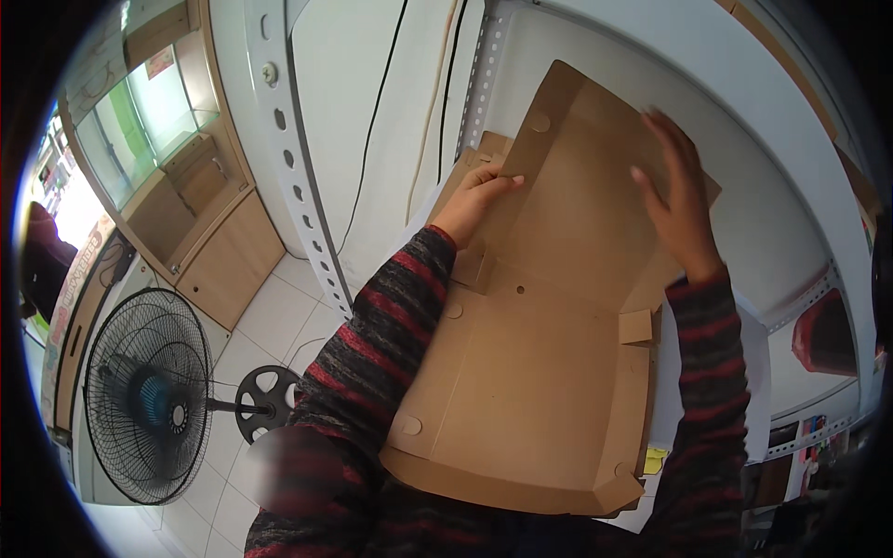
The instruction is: The person assembles flat cardboard boxes by hand, folding the flaps and inserting tabs into slots to form the box structure. The person then stacks the completed boxes on a shelf.
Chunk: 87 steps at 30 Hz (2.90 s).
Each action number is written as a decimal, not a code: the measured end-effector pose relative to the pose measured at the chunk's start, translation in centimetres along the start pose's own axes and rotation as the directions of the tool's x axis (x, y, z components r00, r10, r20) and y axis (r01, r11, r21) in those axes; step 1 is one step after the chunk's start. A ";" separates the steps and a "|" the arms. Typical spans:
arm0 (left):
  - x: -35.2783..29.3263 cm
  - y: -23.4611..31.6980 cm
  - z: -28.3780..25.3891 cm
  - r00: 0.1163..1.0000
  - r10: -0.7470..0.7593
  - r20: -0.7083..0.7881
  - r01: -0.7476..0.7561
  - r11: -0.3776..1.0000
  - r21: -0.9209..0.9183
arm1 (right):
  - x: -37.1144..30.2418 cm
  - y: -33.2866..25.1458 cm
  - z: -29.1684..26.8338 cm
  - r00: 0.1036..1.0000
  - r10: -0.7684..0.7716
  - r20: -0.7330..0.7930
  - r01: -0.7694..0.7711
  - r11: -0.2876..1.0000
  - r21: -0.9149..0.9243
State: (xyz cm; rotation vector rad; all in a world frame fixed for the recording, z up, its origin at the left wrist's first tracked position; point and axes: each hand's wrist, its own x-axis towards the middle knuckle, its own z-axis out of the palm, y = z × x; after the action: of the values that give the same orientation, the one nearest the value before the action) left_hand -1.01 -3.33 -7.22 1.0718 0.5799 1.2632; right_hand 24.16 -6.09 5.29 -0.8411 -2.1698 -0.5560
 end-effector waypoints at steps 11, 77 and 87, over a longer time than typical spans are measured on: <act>-1.2 -0.3 2.1 0.977 0.195 0.089 -0.213 0.932 0.293 | 7.9 3.2 6.0 0.969 0.241 0.054 -0.247 0.941 0.232; -31.0 5.0 0.6 0.987 -0.076 0.139 -0.043 0.716 0.697 | -22.0 -14.2 -11.5 0.649 0.291 0.702 -0.748 0.413 0.520; -30.1 4.3 1.3 0.982 0.099 -0.162 -0.007 0.873 0.488 | -19.7 -12.6 -10.5 0.737 0.240 0.632 -0.568 0.726 0.388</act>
State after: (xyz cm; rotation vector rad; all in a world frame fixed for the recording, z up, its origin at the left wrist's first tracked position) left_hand -9.72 -32.49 -8.80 1.4012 1.0565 1.3050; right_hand 30.43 -28.94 -4.59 -1.2000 -2.3061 0.6338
